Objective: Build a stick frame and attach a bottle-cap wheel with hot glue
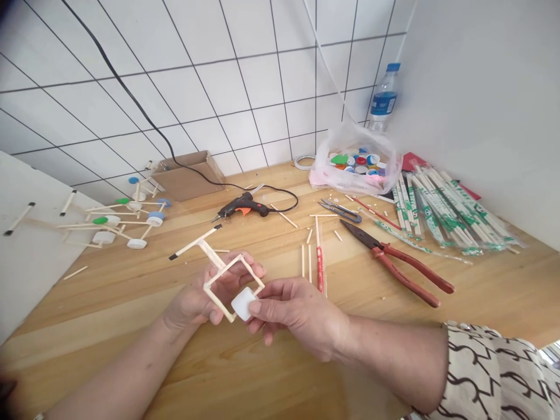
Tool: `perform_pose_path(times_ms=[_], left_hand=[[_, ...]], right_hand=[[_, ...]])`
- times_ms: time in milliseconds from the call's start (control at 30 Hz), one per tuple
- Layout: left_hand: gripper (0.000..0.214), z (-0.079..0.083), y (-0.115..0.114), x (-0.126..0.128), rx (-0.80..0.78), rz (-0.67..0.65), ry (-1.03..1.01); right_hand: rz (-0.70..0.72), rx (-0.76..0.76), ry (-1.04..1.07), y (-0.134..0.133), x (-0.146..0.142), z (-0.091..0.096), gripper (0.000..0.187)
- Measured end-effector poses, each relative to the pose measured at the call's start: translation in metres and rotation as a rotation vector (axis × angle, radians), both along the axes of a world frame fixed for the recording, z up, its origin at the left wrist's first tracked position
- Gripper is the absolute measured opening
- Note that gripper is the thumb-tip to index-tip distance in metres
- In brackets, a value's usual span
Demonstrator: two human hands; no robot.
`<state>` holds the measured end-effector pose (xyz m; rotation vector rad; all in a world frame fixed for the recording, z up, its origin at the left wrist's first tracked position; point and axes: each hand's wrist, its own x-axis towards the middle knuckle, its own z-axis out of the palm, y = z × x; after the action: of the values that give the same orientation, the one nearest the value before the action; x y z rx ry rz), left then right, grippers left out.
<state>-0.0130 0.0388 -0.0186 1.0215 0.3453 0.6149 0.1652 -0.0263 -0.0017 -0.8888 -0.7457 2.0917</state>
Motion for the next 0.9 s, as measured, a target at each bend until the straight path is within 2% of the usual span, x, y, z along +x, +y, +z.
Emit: perform_pose_path(times_ms=[300, 900], left_hand=[[0.065, -0.0023, 0.0028, -0.0043, 0.017, -0.053, -0.015], [0.06, 0.0004, 0.0026, -0.0036, 0.038, -0.035, 0.005]], right_hand=[[0.008, 0.015, -0.005, 0.0002, 0.0007, 0.0003, 0.028], [0.002, 0.016, -0.011, 0.001, 0.0007, -0.0006, 0.029]])
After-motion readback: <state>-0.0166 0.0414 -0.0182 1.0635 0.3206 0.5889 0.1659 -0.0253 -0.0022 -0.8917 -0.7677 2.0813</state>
